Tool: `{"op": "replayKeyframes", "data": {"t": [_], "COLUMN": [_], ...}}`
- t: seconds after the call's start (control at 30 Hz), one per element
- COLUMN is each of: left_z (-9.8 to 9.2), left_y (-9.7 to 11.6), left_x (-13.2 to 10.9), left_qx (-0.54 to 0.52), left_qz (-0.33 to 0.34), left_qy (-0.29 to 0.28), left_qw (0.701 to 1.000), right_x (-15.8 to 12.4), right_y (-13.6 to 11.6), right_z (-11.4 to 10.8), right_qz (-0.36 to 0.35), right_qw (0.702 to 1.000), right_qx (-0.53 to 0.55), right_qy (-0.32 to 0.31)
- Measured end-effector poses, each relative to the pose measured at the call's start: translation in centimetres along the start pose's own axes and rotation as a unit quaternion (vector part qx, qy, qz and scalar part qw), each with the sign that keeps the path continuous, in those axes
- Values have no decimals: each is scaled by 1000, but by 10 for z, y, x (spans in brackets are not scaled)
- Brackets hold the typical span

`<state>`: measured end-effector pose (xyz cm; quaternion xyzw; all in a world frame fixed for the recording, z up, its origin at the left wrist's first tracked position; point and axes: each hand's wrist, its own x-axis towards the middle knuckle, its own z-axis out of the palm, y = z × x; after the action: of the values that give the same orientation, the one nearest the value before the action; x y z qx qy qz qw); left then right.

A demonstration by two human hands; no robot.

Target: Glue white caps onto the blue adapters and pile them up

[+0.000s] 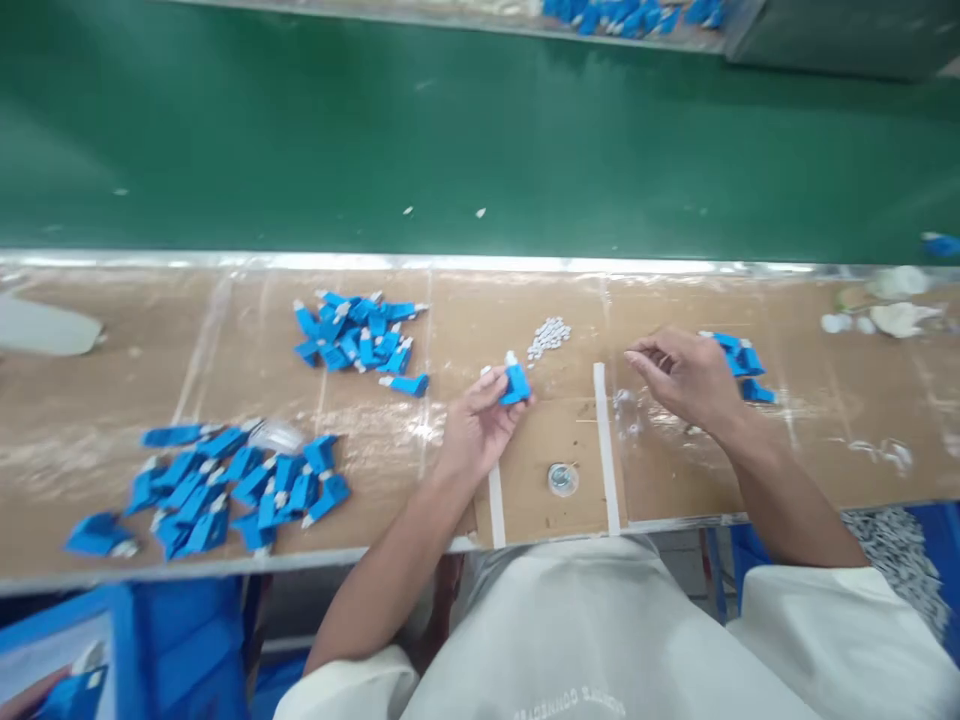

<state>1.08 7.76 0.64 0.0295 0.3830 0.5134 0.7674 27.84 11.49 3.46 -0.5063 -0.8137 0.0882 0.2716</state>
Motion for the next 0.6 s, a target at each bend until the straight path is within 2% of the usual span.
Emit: {"op": "replayKeyframes", "data": {"t": [0.17, 0.23, 0.33, 0.47, 0.6], "left_z": [-3, -2, -1, 1, 5], "left_y": [-1, -1, -1, -1, -1], "left_x": [-2, -2, 1, 4, 6], "left_qx": [14, 17, 28, 31, 11], "left_qz": [-10, -15, -23, -17, -17], "left_qy": [-22, -11, 9, 31, 61], "left_qw": [1000, 1000, 999, 999, 998], "right_x": [-25, -37, -49, -50, -33], "right_y": [2, -2, -12, -23, -19], "right_z": [-24, -19, 2, 27, 29], "right_qz": [13, -19, -93, -129, -126], "right_qw": [996, 993, 985, 979, 986], "right_qx": [-12, -7, -2, -55, -54], "right_qy": [-85, -113, -143, -147, -91]}}
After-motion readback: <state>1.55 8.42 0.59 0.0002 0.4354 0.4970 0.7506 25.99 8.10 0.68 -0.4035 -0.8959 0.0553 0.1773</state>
